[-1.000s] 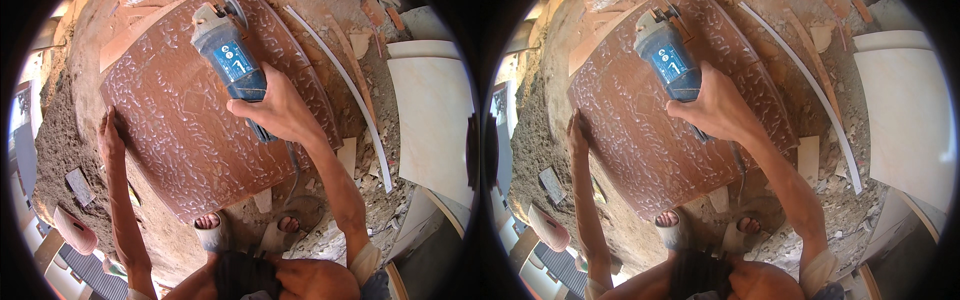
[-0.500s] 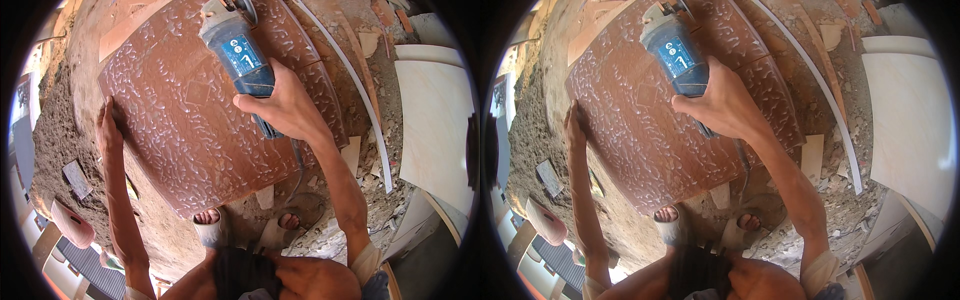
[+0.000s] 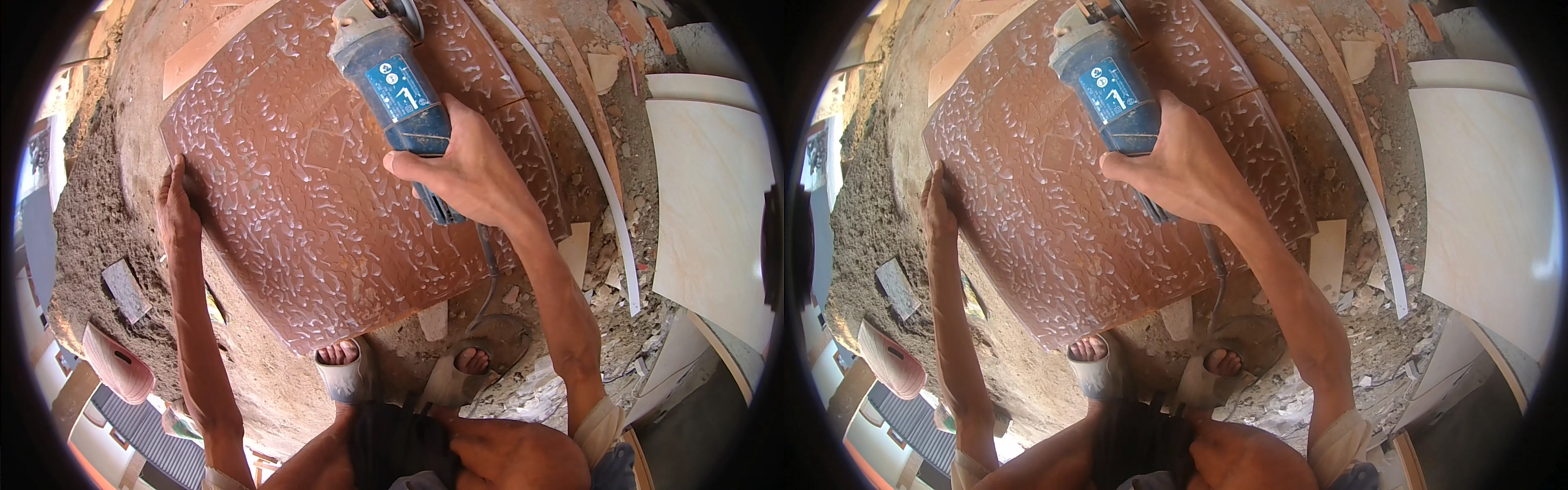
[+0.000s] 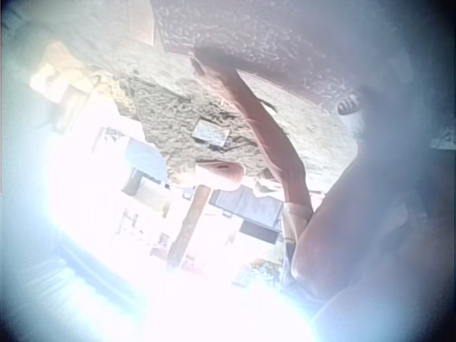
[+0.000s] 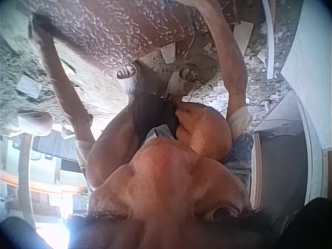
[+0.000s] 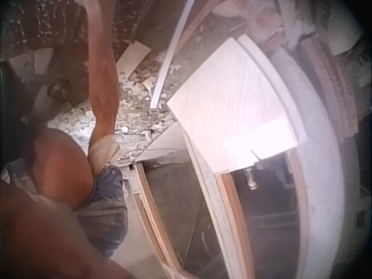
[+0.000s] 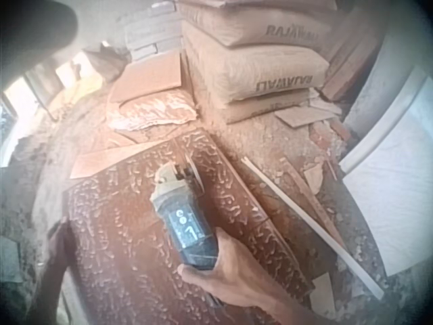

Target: The person uses an angle grinder to cut a rectangular notch into a ceramic tile on a dusty floor. They hold the grinder with both hands, following markings on the tile, and later turn the tile over to continue the cut before breaking off the waste section.

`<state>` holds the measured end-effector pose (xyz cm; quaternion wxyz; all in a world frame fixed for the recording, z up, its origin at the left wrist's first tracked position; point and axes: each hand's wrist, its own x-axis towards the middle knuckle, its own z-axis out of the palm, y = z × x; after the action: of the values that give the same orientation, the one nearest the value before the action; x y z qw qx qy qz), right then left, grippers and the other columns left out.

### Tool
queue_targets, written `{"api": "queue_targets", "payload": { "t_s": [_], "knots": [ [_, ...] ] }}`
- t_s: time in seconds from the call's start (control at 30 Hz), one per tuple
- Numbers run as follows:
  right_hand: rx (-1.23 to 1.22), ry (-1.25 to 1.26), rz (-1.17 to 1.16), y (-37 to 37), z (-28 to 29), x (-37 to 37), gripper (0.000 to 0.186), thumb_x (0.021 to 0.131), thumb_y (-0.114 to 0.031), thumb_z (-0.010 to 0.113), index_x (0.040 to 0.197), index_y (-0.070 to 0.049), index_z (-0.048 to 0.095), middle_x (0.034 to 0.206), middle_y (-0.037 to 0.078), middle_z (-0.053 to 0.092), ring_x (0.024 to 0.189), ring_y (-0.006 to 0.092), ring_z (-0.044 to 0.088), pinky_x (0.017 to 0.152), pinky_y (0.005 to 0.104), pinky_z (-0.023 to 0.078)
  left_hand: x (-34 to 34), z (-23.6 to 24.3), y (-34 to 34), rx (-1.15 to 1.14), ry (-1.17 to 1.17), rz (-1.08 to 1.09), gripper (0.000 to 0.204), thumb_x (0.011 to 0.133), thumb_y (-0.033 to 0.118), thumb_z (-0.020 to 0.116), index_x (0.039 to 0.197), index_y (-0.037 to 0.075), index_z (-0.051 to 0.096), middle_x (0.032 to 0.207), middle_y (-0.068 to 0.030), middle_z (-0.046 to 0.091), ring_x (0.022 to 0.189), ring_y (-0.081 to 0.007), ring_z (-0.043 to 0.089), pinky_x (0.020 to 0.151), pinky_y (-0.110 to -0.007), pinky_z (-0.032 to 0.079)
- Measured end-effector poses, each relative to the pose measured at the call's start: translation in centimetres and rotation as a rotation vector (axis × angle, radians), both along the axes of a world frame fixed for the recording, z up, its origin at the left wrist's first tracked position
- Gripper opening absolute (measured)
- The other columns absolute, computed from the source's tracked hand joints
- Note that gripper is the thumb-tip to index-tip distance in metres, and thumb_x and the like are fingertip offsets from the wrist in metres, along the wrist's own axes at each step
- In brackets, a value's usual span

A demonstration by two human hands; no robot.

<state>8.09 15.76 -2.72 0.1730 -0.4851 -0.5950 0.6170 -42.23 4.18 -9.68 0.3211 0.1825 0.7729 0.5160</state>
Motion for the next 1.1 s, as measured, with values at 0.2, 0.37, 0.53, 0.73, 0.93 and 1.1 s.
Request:
{"api": "queue_targets", "payload": {
  "t_s": [0.2, 0.37, 0.53, 0.73, 0.93, 1.1],
  "knots": [
    [-0.016, 0.007, 0.007, 0.0, -0.6, 0.1, 0.052, 0.086, -0.031, 0.087, 0.120, 0.002, 0.065, 0.091, 0.014, 0.074, 0.073, 0.0218, 0.074, 0.068, 0.0398, 0.064, 0.7, 0.2, 0.1, 0.000, 0.020, -0.016, 0.030, 0.108, 0.029, 0.077, 0.127, 0.006, 0.082, 0.114, 0.0006, 0.078, 0.101, -0.0085, 0.067, 0.090, -0.023, 0.053],
    [-0.013, 0.003, -0.011, 0.0, -0.4, 0.1, 0.051, 0.082, -0.032, 0.086, 0.115, 0.001, 0.067, 0.087, 0.014, 0.073, 0.071, 0.0225, 0.073, 0.066, 0.0399, 0.063, 1.0, 0.2, 0.2, 0.003, 0.022, 0.010, 0.032, 0.108, 0.030, 0.077, 0.128, 0.006, 0.082, 0.114, 0.0006, 0.078, 0.100, -0.0082, 0.067, 0.089, -0.023, 0.053],
    [-0.017, -0.004, 0.005, 0.0, -0.3, 0.3, 0.050, 0.085, -0.032, 0.087, 0.116, 0.001, 0.066, 0.087, 0.013, 0.073, 0.071, 0.0213, 0.073, 0.065, 0.0386, 0.063, 0.6, 0.1, 0.3, 0.021, 0.023, 0.001, 0.032, 0.107, 0.029, 0.079, 0.128, 0.006, 0.081, 0.115, 0.0004, 0.078, 0.101, -0.0086, 0.068, 0.090, -0.023, 0.054],
    [-0.025, -0.003, -0.007, 0.1, -0.4, 0.4, 0.050, 0.081, -0.033, 0.086, 0.113, 0.001, 0.068, 0.084, 0.014, 0.073, 0.071, 0.0221, 0.072, 0.065, 0.0391, 0.061, 0.2, -0.4, 0.4, 0.039, 0.000, 0.013, 0.028, 0.107, 0.027, 0.079, 0.125, 0.006, 0.082, 0.114, 0.0004, 0.079, 0.101, -0.0092, 0.069, 0.090, -0.024, 0.054],
    [-0.010, -0.007, -0.005, 0.1, -0.6, 0.5, 0.050, 0.082, -0.033, 0.086, 0.113, 0.002, 0.068, 0.085, 0.015, 0.074, 0.070, 0.0224, 0.073, 0.064, 0.0392, 0.061, 0.3, -0.3, 0.6, 0.036, -0.016, 0.033, 0.026, 0.106, 0.027, 0.080, 0.123, 0.008, 0.083, 0.113, 0.0005, 0.079, 0.101, -0.0096, 0.069, 0.089, -0.024, 0.055],
    [-0.025, -0.018, 0.012, 0.1, -0.3, 0.5, 0.046, 0.086, -0.029, 0.088, 0.115, 0.001, 0.067, 0.087, 0.013, 0.074, 0.069, 0.0200, 0.073, 0.063, 0.0377, 0.062, 0.5, -0.1, 0.6, 0.014, 0.006, 0.033, 0.025, 0.106, 0.028, 0.080, 0.122, 0.009, 0.083, 0.111, 0.0014, 0.078, 0.100, -0.0091, 0.068, 0.088, -0.024, 0.054]
  ]
}}
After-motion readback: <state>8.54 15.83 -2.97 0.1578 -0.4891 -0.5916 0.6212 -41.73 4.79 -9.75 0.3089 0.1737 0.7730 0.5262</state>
